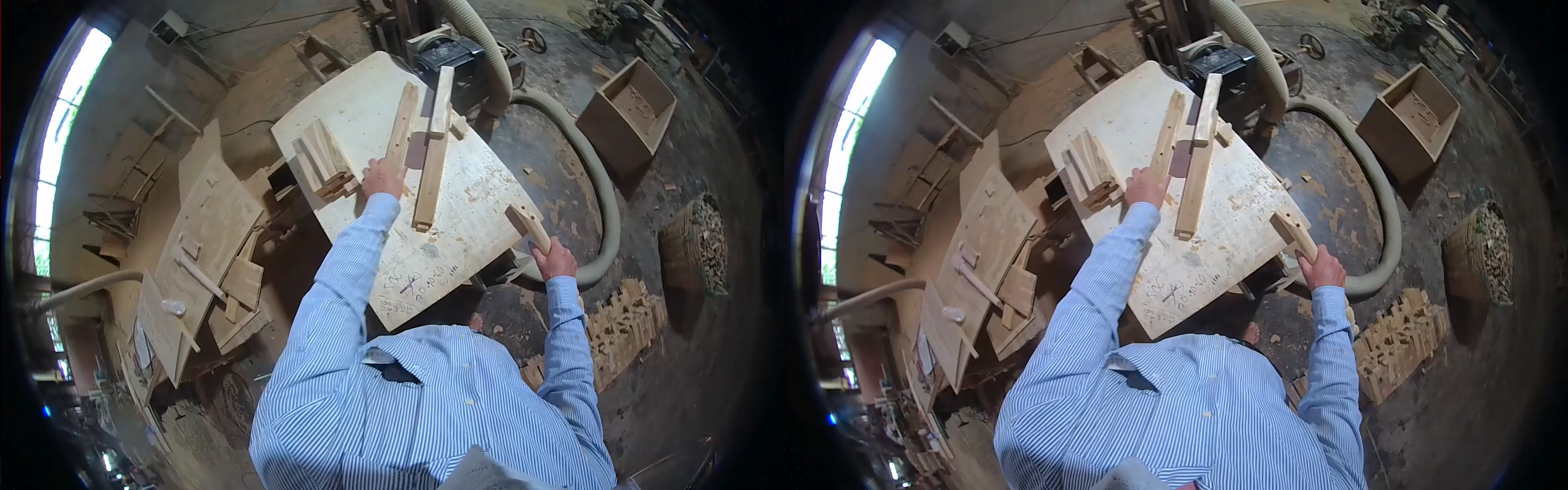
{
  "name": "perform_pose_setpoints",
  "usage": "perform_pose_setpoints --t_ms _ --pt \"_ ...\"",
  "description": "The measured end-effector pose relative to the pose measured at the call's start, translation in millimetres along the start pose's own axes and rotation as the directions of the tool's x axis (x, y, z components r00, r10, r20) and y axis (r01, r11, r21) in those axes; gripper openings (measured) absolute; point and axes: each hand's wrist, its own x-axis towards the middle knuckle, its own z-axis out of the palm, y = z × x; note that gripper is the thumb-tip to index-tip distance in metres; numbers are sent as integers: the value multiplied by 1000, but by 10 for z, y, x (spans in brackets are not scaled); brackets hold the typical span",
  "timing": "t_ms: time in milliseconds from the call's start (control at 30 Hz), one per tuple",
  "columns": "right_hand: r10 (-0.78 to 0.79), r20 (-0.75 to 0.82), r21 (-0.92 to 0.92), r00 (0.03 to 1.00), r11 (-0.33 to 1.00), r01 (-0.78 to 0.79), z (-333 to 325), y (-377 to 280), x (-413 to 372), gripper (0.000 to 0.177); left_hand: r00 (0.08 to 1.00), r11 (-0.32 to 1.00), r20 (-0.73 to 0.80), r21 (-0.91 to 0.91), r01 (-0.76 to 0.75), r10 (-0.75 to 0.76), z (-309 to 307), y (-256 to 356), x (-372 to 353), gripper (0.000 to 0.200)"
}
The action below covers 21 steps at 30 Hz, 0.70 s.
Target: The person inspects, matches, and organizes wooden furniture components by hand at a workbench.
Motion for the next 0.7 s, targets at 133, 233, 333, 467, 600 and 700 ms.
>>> perform_pose_setpoints --t_ms 133,233,333,467,600,700 --pt "13 31 -4 999 1000 -13 -31 102 -80 52 999 999 -13 -22 33 -33 222 72 -200 52" --pt "-32 38 28 999 999 31 -5 143 -81 53 997 980 -32 -191 63 -71 192 -42 -475 50" --pt "-25 28 48 999 999 23 -13 212 -115 53 997 916 -53 -395 -70 54 52 -183 -759 50" --pt "-60 -5 28 998 998 60 -35 271 -144 53 960 870 -207 -419 -260 188 -668 -419 -1035 50" --pt "12 33 34 999 999 -13 -136 264 -260 56 916 852 -330 -388 -351 228 -1272 -903 -915 48" --pt "20 36 43 999 999 -21 -81 193 -170 61 895 896 -403 -300 -326 191 -1679 -1538 -522 50"
